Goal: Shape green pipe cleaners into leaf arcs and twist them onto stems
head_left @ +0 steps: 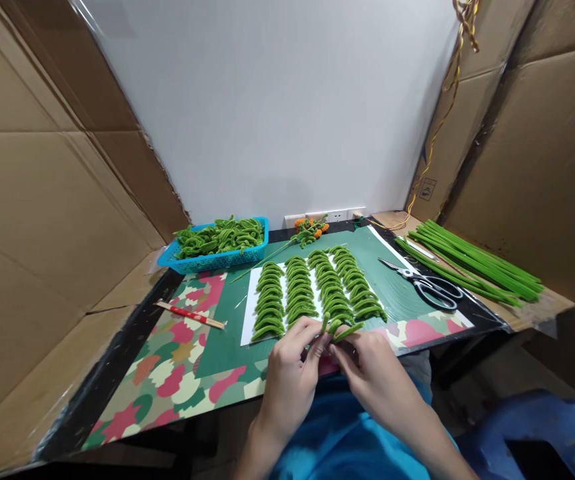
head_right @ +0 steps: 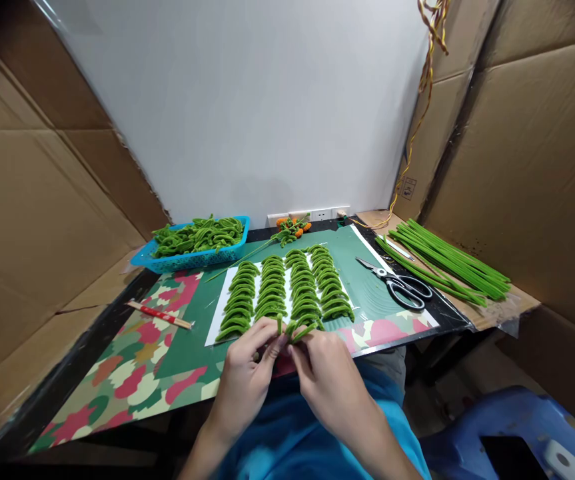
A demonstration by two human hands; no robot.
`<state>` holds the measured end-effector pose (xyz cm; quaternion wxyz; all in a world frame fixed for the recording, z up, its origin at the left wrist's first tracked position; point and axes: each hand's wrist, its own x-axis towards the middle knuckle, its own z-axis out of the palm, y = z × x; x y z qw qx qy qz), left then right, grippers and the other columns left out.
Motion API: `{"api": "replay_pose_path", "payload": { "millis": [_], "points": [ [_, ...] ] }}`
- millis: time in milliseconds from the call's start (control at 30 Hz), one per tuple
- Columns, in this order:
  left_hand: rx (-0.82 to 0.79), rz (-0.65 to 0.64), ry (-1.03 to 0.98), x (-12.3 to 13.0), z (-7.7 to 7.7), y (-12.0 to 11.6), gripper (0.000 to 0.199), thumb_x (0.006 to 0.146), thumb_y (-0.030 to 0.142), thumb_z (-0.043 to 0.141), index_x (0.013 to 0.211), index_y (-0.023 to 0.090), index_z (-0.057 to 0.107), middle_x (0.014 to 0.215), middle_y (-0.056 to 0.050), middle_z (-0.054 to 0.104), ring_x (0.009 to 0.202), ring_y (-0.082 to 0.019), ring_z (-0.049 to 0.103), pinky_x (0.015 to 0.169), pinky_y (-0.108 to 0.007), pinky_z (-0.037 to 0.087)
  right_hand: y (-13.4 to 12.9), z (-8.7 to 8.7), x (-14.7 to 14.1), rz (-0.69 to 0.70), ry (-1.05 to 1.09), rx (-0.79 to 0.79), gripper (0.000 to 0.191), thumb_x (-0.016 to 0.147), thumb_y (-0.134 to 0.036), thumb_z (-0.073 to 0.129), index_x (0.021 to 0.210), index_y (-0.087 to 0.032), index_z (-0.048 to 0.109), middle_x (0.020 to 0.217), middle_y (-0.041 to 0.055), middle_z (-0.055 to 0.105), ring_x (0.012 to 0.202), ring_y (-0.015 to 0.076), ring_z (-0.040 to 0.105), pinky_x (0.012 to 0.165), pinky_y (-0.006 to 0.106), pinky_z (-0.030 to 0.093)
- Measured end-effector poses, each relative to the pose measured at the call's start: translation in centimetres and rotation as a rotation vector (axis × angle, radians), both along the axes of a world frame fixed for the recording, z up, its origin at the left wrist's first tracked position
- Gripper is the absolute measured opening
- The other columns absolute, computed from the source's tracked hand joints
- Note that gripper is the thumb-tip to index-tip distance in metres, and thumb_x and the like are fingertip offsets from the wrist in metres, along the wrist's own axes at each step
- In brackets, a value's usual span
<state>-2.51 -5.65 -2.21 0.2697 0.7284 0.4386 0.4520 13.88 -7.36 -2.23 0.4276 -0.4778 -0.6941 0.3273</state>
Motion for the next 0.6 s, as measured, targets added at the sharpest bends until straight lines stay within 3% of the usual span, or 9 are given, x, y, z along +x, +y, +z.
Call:
{"api": "replay_pose_path", "payload": {
  "millis": [133, 300, 433, 600],
  "points": [
    [-0.092, -0.003, -0.021, 0.0, -0.2, -0.3, 0.030, 0.109, 0.035, 0.052, 0.085, 0.020, 0.063, 0.079, -0.002, 0.065, 0.071, -0.015, 0.062, 0.068, -0.023, 0.047, -0.3, 1.1, 1.2, 0.034, 0.035, -0.001, 0.028, 0.108, -0.028, 0.054, 0.084, -0.022, 0.066, 0.079, 0.0016, 0.071, 0.070, 0.0160, 0.066, 0.066, 0.026, 0.045],
    [-0.279, -0.111, -0.164, 0.3, 0.0, -0.8, 0.035, 0.107, 0.043, 0.056, 0.083, 0.019, 0.062, 0.064, 0.002, 0.059, 0.056, -0.011, 0.056, 0.058, -0.022, 0.043, -0.4, 1.2, 1.5, -0.089, 0.295, 0.003, 0.032, 0.106, -0.041, 0.061, 0.081, -0.021, 0.063, 0.069, -0.0017, 0.064, 0.059, 0.0132, 0.062, 0.056, 0.022, 0.048],
    [-0.418, -0.166, -0.267, 0.7, 0.4, -1.0, 0.037, 0.104, 0.049, 0.061, 0.084, 0.017, 0.061, 0.069, 0.002, 0.059, 0.049, -0.007, 0.047, 0.050, -0.020, 0.037, -0.3, 0.2, 0.7, -0.199, 0.387, 0.098, 0.018, 0.103, -0.039, 0.067, 0.101, -0.021, 0.071, 0.082, 0.0021, 0.072, 0.068, 0.0163, 0.071, 0.059, 0.024, 0.057],
    [-0.517, -0.186, -0.382, 1.0, 0.5, -0.9, 0.039, 0.102, 0.055, 0.062, 0.088, 0.019, 0.055, 0.066, 0.005, 0.051, 0.049, -0.006, 0.042, 0.045, -0.017, 0.032, -0.2, -0.3, 0.1, -0.283, 0.440, 0.140, 0.022, 0.100, -0.036, 0.071, 0.115, -0.021, 0.075, 0.098, 0.0085, 0.079, 0.077, 0.0204, 0.075, 0.064, 0.029, 0.063]
  ]
}}
